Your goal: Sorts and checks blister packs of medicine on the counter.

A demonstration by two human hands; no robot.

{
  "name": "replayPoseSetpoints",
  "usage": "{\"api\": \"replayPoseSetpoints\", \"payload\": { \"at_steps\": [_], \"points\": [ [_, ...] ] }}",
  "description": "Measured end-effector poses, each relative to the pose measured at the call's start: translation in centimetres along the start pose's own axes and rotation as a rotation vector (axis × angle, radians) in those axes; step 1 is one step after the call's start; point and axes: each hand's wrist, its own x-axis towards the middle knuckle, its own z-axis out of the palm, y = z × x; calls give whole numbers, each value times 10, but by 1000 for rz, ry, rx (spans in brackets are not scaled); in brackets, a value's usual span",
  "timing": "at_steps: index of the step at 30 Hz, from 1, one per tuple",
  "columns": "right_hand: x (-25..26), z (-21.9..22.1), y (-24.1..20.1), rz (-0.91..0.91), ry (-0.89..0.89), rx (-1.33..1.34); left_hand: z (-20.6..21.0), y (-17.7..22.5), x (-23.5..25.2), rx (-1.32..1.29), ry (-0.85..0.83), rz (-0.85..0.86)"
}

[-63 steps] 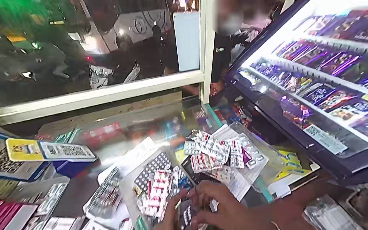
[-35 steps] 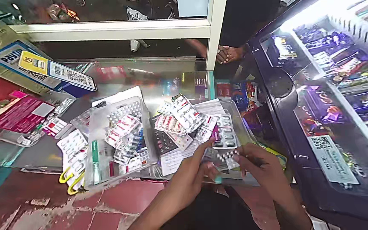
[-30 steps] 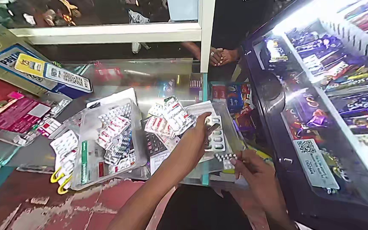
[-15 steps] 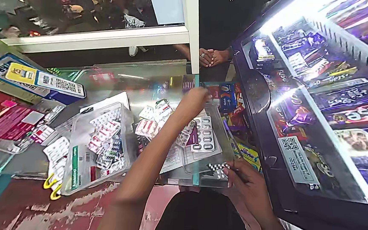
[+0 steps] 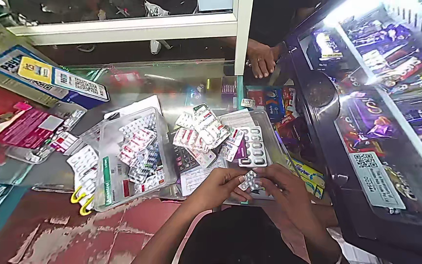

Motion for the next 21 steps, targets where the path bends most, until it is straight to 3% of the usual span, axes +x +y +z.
{"api": "replayPoseSetpoints", "payload": {
  "at_steps": [3,8,18,21],
  "points": [
    [12,13,-1,-175,-46,-274,-2,-1,-3,-26,-26,26],
    [19,23,-5,-200,-30,-387,5,-14,0,-7,89,97],
    [-1,3,3,95,111,180,0,-17,-2,-126,113,209],
    [0,6,8,82,72,206,3,-14,-1,-66,90,232]
  ]
}}
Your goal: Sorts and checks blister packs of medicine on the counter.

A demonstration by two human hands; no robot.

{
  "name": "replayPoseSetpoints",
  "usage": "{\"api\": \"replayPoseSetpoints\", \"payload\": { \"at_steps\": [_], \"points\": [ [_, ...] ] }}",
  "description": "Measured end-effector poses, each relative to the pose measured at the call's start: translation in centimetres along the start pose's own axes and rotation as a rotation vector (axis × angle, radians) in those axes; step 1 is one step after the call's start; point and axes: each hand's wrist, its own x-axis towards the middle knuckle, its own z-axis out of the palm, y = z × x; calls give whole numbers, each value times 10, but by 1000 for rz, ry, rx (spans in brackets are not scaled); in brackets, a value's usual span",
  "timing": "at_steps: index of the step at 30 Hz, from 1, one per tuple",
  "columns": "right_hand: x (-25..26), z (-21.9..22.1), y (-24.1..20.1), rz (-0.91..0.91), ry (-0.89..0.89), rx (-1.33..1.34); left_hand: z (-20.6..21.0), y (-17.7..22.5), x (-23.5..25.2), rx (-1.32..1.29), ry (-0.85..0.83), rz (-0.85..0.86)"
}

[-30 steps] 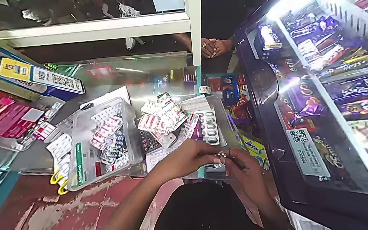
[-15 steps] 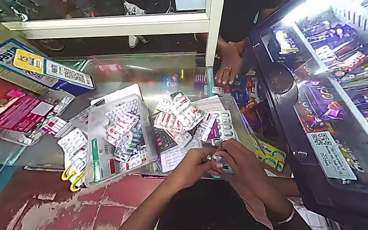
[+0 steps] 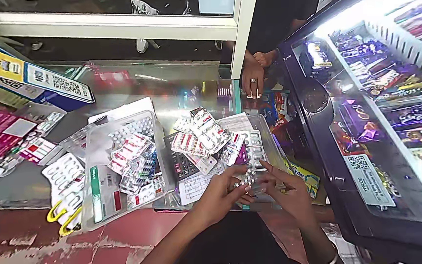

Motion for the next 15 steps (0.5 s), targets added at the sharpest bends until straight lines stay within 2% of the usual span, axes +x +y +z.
{"api": "replayPoseSetpoints", "payload": {
  "at_steps": [2,5,7,11,15],
  "points": [
    [0,1,3,-20,-39,-74,0,2,0,113,-15,20],
    [2,0,6,-81,-2,-209,-2,9,1,259,-63,33],
    [3,-4,4,-61,-9,-259,-3,14,0,328,-74,50],
    [0,5,-2,-11,-87,-273,1,18,-1,549,-133,151],
    [1,9,-3,0,-140,-243,-1,26,-4,696,-172,155]
  ]
}}
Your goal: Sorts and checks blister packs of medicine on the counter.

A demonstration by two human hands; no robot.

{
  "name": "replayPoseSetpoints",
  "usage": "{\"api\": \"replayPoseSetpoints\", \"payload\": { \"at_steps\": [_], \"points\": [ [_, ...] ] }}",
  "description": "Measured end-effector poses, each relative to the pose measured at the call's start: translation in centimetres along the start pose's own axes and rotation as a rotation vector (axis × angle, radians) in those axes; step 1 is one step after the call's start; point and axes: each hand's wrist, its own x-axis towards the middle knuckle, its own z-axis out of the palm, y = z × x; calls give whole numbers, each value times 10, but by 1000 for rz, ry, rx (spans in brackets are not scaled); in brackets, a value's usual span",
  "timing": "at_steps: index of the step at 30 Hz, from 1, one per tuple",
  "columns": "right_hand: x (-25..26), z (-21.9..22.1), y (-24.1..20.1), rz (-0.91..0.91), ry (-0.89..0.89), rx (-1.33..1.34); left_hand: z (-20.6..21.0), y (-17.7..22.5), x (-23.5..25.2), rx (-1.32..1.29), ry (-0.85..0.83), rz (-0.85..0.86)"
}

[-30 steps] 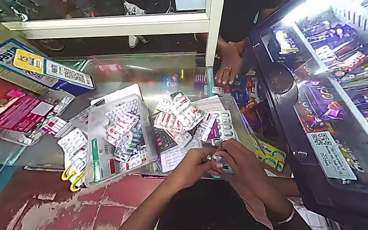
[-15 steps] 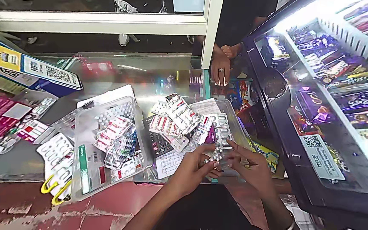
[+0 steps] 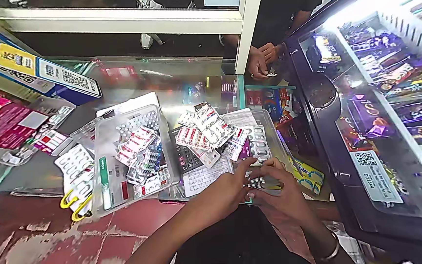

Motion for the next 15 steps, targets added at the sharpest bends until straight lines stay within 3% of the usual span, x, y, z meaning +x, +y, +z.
{"api": "replayPoseSetpoints", "payload": {
  "at_steps": [9,15],
  "points": [
    [-2,0,4,3,-153,266,-11,-6,1,-252,-126,-5],
    [1,0,2,122,-52,497,-18,-2,-6,-388,38,-7]
  ]
}}
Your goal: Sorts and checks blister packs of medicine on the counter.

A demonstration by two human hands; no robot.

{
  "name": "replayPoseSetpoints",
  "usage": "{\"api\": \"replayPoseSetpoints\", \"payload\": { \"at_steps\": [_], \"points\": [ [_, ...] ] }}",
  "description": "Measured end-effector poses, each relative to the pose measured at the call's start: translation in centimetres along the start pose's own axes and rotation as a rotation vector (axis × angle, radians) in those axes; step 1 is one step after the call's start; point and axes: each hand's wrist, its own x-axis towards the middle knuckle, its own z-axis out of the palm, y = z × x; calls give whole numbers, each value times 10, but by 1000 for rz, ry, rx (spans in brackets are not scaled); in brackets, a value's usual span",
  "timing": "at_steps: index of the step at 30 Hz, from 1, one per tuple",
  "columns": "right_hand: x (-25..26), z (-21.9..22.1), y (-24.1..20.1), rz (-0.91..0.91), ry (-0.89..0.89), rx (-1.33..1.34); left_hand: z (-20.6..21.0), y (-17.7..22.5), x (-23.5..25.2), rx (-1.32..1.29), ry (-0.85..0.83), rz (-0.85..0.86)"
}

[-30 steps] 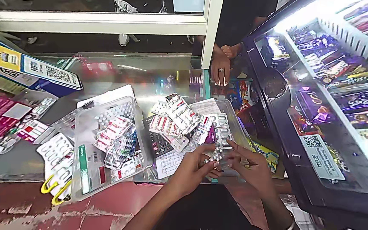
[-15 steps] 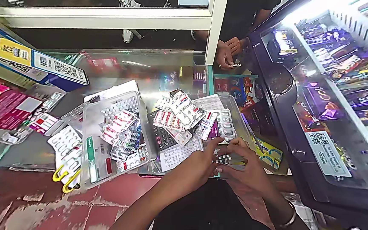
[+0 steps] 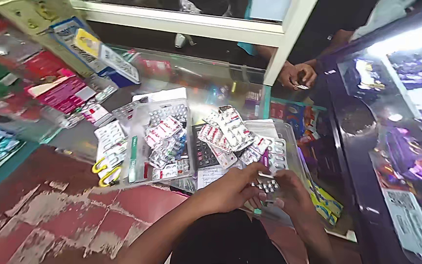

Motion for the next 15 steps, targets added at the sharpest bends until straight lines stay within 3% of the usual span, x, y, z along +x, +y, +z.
{"api": "replayPoseSetpoints", "payload": {
  "at_steps": [3,5,6,11,15],
  "points": [
    [9,-10,-5,-65,8,-101,-12,17,-36,370,453,96],
    [15,-9,-5,-108,-21,-141,-29,28,-67,718,807,64],
    [19,-6,-4,-127,-35,-156,-41,31,-80,846,901,10],
    [40,34,-7,-225,-141,-232,-126,15,-131,860,851,-148],
    [52,76,-13,-304,-179,-324,-176,-14,-197,1069,1152,-348]
  ]
}}
